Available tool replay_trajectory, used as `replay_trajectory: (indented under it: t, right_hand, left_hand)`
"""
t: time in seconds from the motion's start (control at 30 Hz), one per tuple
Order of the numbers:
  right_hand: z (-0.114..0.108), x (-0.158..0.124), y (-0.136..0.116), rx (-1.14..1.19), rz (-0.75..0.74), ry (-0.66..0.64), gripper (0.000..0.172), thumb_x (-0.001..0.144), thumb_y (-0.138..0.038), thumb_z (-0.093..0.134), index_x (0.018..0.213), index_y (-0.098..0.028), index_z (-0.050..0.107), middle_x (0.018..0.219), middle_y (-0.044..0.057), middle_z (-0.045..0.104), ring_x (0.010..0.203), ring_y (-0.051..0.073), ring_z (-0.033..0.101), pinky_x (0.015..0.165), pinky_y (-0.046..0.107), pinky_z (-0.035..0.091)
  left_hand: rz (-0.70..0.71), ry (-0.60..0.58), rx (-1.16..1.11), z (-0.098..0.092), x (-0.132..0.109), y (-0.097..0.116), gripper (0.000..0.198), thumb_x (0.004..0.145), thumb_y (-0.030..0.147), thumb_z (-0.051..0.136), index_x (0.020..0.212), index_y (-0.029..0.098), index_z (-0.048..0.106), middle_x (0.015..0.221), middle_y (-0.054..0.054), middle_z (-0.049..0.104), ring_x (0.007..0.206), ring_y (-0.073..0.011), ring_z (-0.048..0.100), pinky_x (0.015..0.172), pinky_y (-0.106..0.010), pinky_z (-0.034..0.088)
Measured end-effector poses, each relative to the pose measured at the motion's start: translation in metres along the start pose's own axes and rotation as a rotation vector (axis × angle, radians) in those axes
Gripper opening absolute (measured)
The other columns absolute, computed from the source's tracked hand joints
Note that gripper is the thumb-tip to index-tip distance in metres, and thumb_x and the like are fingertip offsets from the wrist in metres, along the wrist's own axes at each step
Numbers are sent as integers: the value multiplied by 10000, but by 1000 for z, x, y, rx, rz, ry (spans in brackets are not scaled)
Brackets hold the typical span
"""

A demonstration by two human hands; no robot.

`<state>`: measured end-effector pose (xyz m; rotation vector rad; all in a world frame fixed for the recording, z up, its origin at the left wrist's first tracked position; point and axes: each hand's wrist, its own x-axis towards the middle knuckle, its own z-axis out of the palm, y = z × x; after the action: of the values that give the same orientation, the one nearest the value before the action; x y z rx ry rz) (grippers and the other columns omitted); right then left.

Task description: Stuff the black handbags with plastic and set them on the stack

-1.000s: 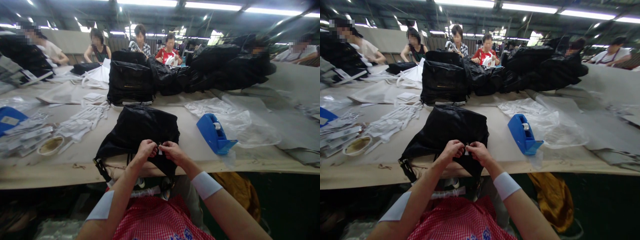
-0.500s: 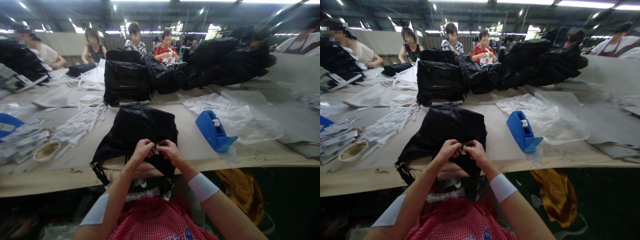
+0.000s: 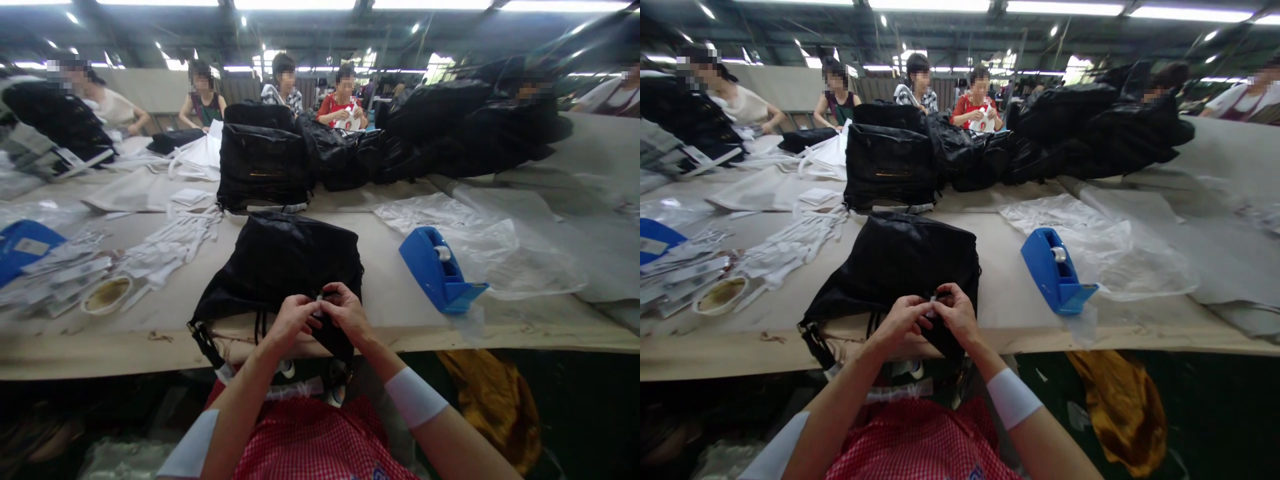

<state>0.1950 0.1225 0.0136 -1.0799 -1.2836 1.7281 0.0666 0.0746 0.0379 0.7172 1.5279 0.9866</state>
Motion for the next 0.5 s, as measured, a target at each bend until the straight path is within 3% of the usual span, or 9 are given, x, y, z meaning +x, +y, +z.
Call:
replay_trajectory:
  t: [0.1,0.2,0.37,0.5]
  right_hand:
    - [-1,2,6,-61,-38,1,487,609,-387,734,1001,-196,518,673,-25,625,485,106,519,405,183,330]
    - [-4,3,14,-145,-134,11,408,674,-361,701,1016,-191,557,791,11,662,640,130,599,566,218,460]
    - [-12,4,14,-368,-216,76,298,764,-364,645,1010,-197,657,889,23,676,664,127,555,641,246,465]
    - [-15,8,4,-395,-204,68,237,812,-383,588,921,-197,687,717,9,629,619,143,545,598,252,436]
  left_hand:
    - [3,-10,-21,0,1,-1,113,818,214,656,816,105,627,743,-54,679,469,-87,583,380,-169,282]
    - [-8,-17,-40,-1,0,-1,106,823,206,659,846,110,621,764,-56,688,460,-78,573,375,-169,266]
    - [-23,13,-26,1,3,-1,59,824,119,600,875,111,628,725,-39,676,453,-75,562,378,-165,274]
    - [-41,21,-23,4,6,-1,31,804,95,609,825,117,614,711,-27,653,453,-76,569,396,-155,344]
